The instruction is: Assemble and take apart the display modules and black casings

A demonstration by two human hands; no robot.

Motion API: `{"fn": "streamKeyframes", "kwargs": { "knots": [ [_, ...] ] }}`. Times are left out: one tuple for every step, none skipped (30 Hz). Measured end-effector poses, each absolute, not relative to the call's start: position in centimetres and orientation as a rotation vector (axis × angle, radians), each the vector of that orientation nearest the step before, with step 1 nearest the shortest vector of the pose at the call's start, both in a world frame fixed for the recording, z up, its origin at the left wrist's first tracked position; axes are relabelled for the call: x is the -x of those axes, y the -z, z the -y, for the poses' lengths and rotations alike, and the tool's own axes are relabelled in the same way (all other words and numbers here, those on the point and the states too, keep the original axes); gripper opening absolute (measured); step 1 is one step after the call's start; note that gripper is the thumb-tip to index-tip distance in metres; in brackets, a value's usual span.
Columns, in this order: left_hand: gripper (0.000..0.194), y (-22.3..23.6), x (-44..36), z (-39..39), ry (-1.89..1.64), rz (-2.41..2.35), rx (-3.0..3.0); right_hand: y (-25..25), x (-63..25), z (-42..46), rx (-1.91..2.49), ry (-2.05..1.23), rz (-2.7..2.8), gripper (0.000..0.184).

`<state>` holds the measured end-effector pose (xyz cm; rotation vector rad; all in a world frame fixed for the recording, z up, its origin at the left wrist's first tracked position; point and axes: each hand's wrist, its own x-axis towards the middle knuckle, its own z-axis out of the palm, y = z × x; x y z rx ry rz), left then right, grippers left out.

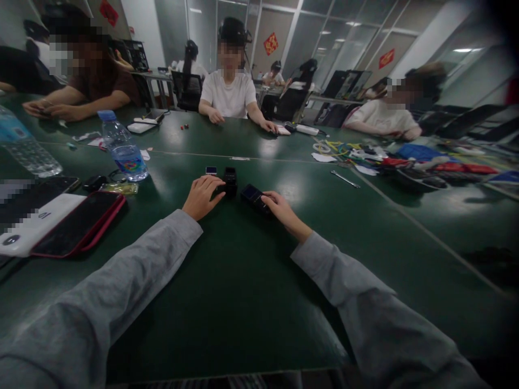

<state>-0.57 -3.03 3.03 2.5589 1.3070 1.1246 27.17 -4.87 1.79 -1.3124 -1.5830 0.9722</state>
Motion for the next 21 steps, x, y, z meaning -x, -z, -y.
{"fn": "streamKeyframes", "kwargs": {
  "knots": [
    [0.035,-3.0,0.5,3.1,-1.091,-1.292,-2.582,-1.6,-27.4,4.6,1.311,-0.969,1.560,0.041],
    [0.036,-3.0,0.4,3.1,-1.065,-1.288,-2.597,-1.3,-27.5,4.4,1.312,-0.942,1.557,0.039],
    [0.038,-2.9,0.4,3.1,-1.045,-1.290,-2.606,-1.1,-27.6,4.3,1.317,-0.895,1.569,0.037],
    [0.040,-2.8,0.4,3.0,-1.027,-1.291,-2.612,-0.9,-27.7,4.1,1.324,-0.837,1.588,0.034],
    [0.042,-2.6,0.4,2.9,-1.014,-1.291,-2.616,-0.7,-27.7,4.1,1.331,-0.786,1.607,0.033],
    [0.045,-2.4,0.5,2.8,-1.008,-1.292,-2.618,-0.6,-27.7,4.0,1.335,-0.745,1.624,0.032],
    [0.048,-2.2,0.6,2.5,-1.010,-1.300,-2.615,-0.5,-27.8,4.0,1.337,-0.715,1.636,0.032],
    [0.051,-2.0,0.7,2.3,-1.020,-1.318,-2.603,-0.5,-27.7,4.1,1.333,-0.696,1.642,0.032],
    [0.054,-1.9,0.9,2.1,-1.036,-1.346,-2.585,-0.6,-27.7,4.2,1.323,-0.692,1.643,0.033],
    [0.056,-1.7,1.0,1.9,-1.055,-1.377,-2.563,-0.6,-27.7,4.3,1.308,-0.700,1.636,0.035],
    [0.058,-1.7,1.1,1.7,-1.071,-1.401,-2.542,-0.7,-27.6,4.4,1.292,-0.715,1.616,0.036],
    [0.059,-1.6,1.2,1.6,-1.080,-1.411,-2.530,-0.8,-27.5,4.5,1.273,-0.734,1.587,0.037],
    [0.058,-1.7,1.1,1.6,-1.083,-1.405,-2.526,-0.9,-27.4,4.6,1.257,-0.749,1.556,0.038],
    [0.057,-1.9,0.9,1.6,-1.083,-1.386,-2.524,-0.9,-27.3,4.7,1.246,-0.753,1.533,0.038],
    [0.055,-2.1,0.6,1.7,-1.084,-1.358,-2.519,-0.9,-27.3,4.8,1.243,-0.743,1.523,0.038],
    [0.053,-2.3,0.1,1.8,-1.091,-1.331,-2.502,-0.9,-27.3,4.8,1.243,-0.724,1.526,0.038],
    [0.052,-2.5,-0.5,2.0,-1.101,-1.305,-2.471,-0.8,-27.2,4.8,1.247,-0.707,1.539,0.038],
    [0.051,-2.8,-1.2,2.1,-1.115,-1.276,-2.434,-0.8,-27.3,4.8,1.254,-0.695,1.552,0.038],
    [0.051,-2.9,-1.9,2.1,-1.116,-1.238,-2.401,-0.7,-27.3,4.8,1.262,-0.690,1.562,0.038],
    [0.050,-3.0,-2.7,2.1,-1.122,-1.202,-2.374,-0.6,-27.4,4.8,1.268,-0.689,1.567,0.039],
    [0.048,-3.1,-3.5,2.0,-1.115,-1.169,-2.360,-0.5,-27.4,4.7,1.270,-0.691,1.572,0.039]
  ]
}}
